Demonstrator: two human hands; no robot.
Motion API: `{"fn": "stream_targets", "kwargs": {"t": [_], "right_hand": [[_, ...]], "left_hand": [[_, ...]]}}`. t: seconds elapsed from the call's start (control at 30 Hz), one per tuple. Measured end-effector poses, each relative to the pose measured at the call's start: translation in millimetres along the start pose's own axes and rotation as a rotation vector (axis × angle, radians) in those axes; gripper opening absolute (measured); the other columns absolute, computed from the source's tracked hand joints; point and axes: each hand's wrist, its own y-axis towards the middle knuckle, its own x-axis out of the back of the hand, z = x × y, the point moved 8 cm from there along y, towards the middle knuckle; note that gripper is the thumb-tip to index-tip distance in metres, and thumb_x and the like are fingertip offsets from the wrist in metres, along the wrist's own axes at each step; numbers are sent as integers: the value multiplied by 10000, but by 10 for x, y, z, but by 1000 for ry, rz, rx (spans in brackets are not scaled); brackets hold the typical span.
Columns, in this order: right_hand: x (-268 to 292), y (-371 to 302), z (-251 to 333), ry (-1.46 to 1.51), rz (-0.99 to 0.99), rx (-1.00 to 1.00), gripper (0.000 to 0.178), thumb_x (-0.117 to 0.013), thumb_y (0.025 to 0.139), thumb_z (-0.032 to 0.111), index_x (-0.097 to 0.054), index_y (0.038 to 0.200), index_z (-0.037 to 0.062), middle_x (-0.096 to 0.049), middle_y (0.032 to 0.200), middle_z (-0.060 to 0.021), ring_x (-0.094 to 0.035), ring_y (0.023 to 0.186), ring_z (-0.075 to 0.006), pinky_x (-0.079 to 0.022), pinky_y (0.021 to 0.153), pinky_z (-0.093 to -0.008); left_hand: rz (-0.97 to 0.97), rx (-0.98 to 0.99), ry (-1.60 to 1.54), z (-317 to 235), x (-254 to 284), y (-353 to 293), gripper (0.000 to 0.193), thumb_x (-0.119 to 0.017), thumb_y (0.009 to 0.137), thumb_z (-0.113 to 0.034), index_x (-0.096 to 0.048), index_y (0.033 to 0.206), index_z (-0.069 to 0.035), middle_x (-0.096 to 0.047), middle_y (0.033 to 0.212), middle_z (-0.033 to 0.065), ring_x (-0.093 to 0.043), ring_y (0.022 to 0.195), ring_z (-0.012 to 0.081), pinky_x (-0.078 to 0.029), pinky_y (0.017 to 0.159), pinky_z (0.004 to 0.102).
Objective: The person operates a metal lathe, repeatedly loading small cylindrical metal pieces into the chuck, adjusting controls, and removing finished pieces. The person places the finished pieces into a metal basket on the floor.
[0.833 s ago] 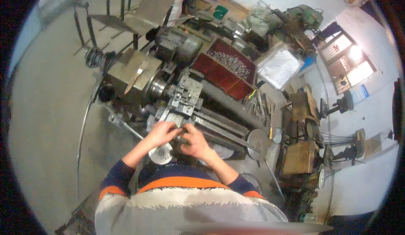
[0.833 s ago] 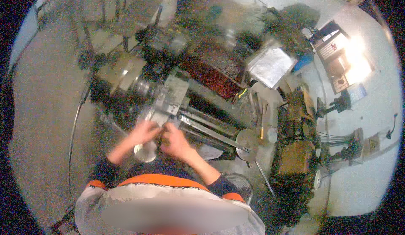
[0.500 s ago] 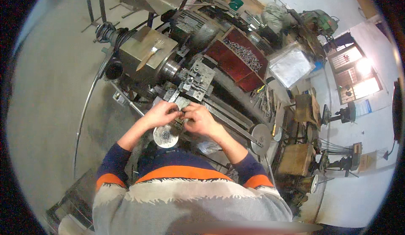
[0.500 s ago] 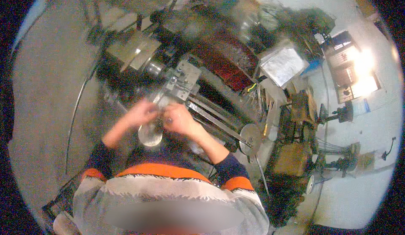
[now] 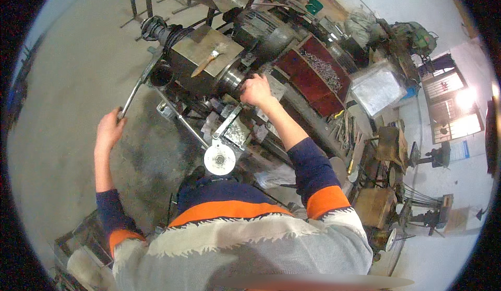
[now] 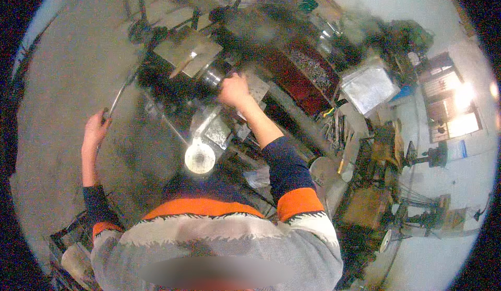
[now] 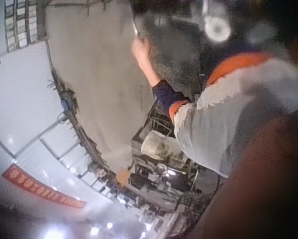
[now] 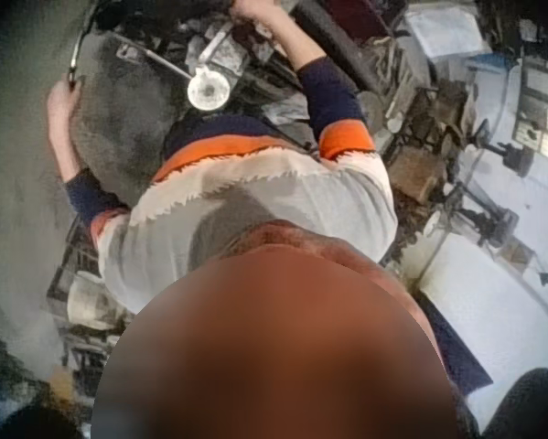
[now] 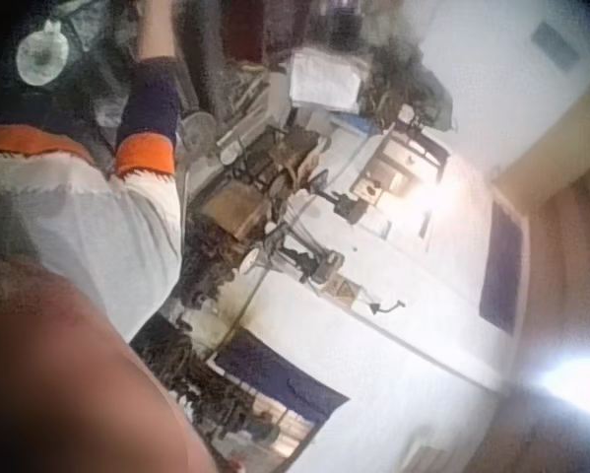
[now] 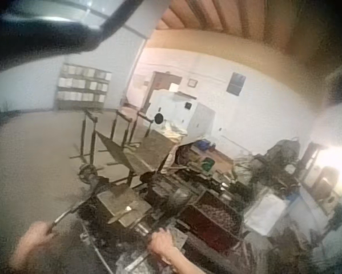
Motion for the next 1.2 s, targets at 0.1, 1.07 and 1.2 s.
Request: {"fn": "stream_targets", "kwargs": {"t": [0.1, 1.07, 1.2], "right_hand": [[-57, 52, -37, 20, -46, 18, 297, -602, 522, 240, -685, 803, 197, -625, 827, -68, -502, 960, -252, -301, 942, -435], [-152, 178, -23, 13, 104, -16, 271, -592, 533, 231, -668, 786, 172, -607, 766, -42, -488, 911, -230, -350, 820, -384], [113, 52, 80, 25, 2, 4, 326, -618, 495, 205, -650, 812, 134, -588, 877, -35, -465, 963, -251, -320, 888, -437]], "left_hand": [[3, 156, 13, 460, 67, -169, 354, -567, 749, -207, -522, 1062, -47, -598, 821, 182, -571, 808, 324, -442, 687, 406], [-47, -140, 546, 2491, -391, 1448, 134, -579, 648, -82, -529, 765, -42, -565, 654, 140, -564, 647, 298, -438, 590, 399], [-119, 103, 329, 2679, -393, 1515, 193, -569, 718, -134, -589, 868, -15, -593, 741, 169, -575, 720, 313, -448, 656, 387]]}}
